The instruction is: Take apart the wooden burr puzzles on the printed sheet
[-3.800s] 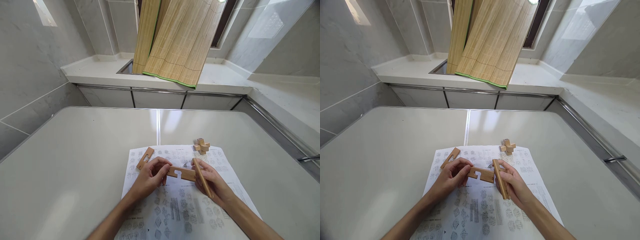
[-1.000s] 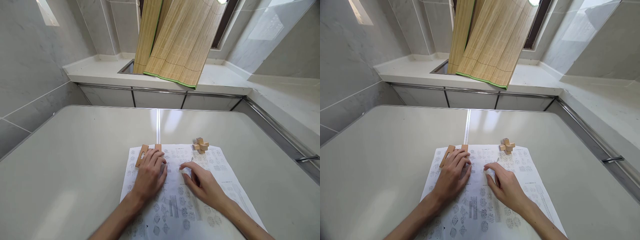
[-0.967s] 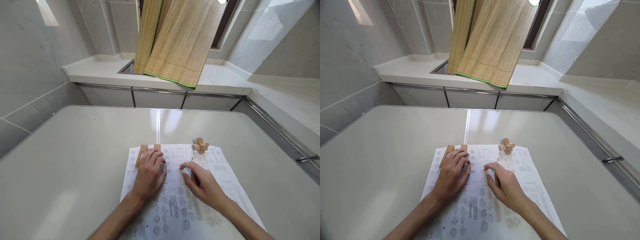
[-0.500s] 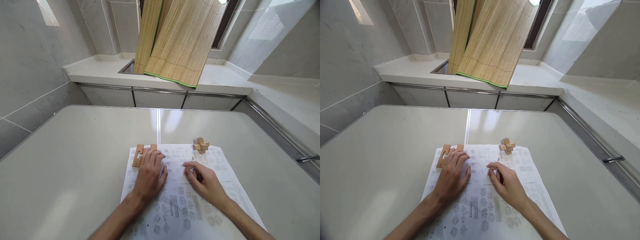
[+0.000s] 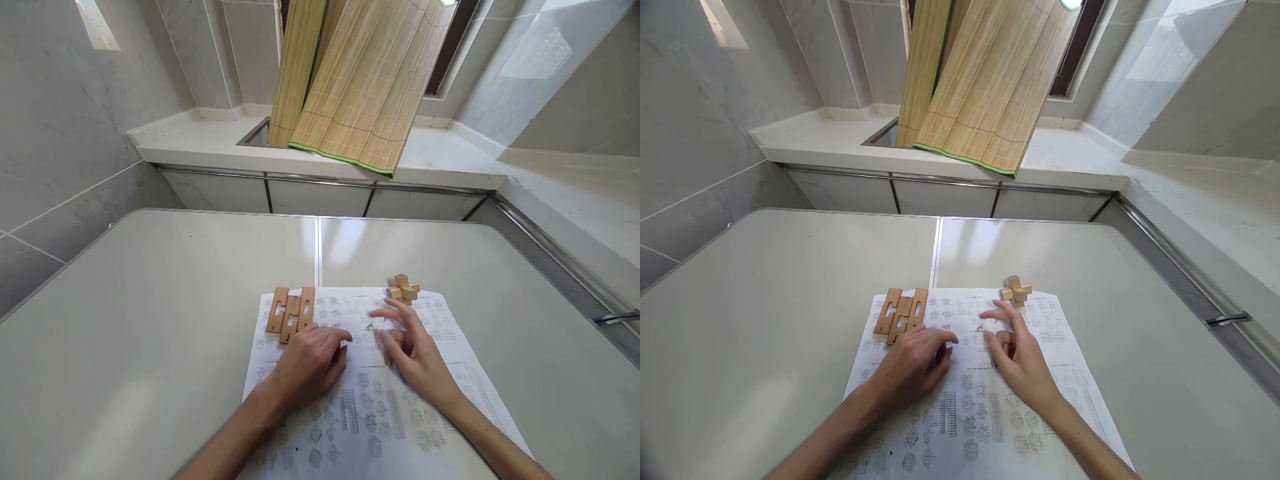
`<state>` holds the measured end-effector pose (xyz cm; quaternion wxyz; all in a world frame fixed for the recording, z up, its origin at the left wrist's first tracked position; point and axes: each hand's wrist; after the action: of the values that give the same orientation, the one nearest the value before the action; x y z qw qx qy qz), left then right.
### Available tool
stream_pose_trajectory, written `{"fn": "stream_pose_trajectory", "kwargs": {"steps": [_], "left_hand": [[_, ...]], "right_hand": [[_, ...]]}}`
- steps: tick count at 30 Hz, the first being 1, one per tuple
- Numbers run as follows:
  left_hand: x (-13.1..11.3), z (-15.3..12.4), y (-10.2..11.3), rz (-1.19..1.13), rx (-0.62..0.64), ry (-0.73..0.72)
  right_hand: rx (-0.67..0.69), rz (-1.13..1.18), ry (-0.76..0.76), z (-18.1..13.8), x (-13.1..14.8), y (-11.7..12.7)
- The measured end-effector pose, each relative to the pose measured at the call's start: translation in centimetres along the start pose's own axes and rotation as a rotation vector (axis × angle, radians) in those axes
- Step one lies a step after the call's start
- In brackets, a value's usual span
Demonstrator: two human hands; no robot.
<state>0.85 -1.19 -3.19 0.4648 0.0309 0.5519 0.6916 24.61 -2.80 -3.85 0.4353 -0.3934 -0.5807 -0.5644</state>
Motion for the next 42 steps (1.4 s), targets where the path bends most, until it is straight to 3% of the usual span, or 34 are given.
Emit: {"fn": "stream_pose_trajectory", "kwargs": {"steps": [23, 42], "left_hand": [[0.2, 0.0, -0.3, -0.013, 0.043, -0.002], [0.3, 0.0, -0.4, -0.024, 0.060, 0.007]], "right_hand": [[-0.046, 0.185, -0.136, 0.8, -0.2, 1.0], [-0.094, 0.119, -0.218, 0.7, 0.4, 1.0]]}}
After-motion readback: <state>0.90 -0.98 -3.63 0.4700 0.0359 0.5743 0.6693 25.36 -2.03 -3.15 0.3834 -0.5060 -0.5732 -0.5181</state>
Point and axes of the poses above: each hand's wrist, its own z-axis towards the middle knuckle, its own y-axis out of the back of the hand, x = y × z, and after that the axes turned 1 degree about -x, right-handed
